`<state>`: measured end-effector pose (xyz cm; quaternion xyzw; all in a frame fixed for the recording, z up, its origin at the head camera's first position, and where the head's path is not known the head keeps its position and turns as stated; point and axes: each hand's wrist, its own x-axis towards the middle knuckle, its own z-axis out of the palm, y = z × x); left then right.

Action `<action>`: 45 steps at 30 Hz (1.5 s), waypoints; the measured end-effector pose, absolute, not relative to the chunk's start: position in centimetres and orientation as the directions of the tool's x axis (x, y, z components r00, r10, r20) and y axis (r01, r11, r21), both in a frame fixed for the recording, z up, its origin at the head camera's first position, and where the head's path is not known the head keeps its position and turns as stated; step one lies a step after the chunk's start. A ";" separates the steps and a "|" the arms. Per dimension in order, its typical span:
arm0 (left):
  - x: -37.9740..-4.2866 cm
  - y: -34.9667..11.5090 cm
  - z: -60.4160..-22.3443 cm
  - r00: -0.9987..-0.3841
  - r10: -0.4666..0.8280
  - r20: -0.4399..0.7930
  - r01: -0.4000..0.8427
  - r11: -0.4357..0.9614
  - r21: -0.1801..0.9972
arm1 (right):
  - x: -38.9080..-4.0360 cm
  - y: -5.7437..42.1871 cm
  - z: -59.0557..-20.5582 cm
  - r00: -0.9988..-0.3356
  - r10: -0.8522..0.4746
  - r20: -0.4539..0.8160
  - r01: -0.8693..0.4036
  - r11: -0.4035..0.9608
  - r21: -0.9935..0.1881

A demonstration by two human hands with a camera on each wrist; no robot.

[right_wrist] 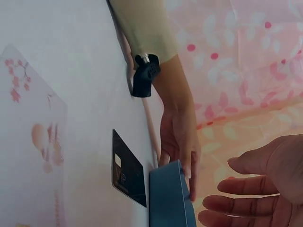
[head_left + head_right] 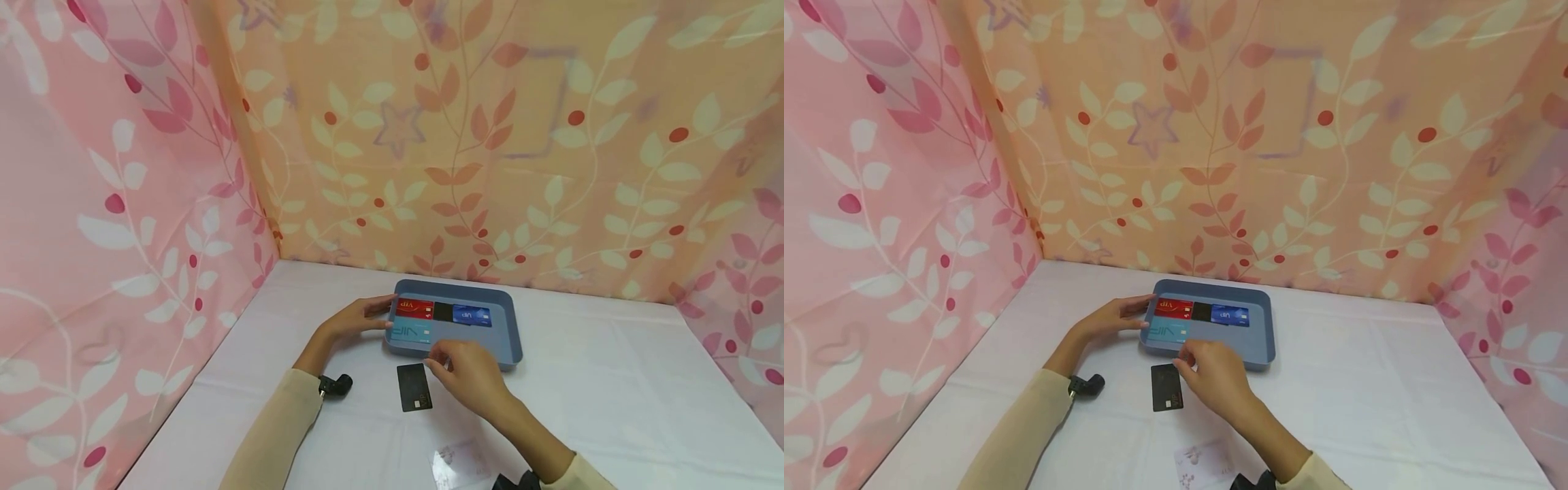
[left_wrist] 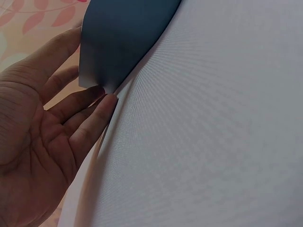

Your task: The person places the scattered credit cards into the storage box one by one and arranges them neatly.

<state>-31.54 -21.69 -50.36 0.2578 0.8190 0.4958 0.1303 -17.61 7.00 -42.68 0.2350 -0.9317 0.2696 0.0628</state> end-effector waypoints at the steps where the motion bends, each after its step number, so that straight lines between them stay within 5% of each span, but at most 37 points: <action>1: -31.6 -21.7 -50.3 -0.835 0.549 0.039 0.290 0.377 0.880 | -17.4 7.0 -42.7 -0.879 -0.413 0.237 -0.476 0.747 -0.463; 26: -31.6 -21.6 -51.2 -0.830 0.556 0.037 0.289 0.372 0.882 | -15.3 6.5 -45.7 -0.873 -0.488 -0.001 -0.450 0.805 -0.387; 32: -31.4 -21.6 -50.9 -0.836 0.548 0.030 0.285 0.386 0.877 | -15.0 6.0 -46.2 -0.870 -0.493 -0.022 -0.468 0.839 -0.276; 45: -31.5 -21.6 -50.2 -0.844 0.536 0.020 0.281 0.410 0.868 | -14.6 4.9 -46.5 -0.885 -0.465 -0.021 -0.448 0.862 -0.237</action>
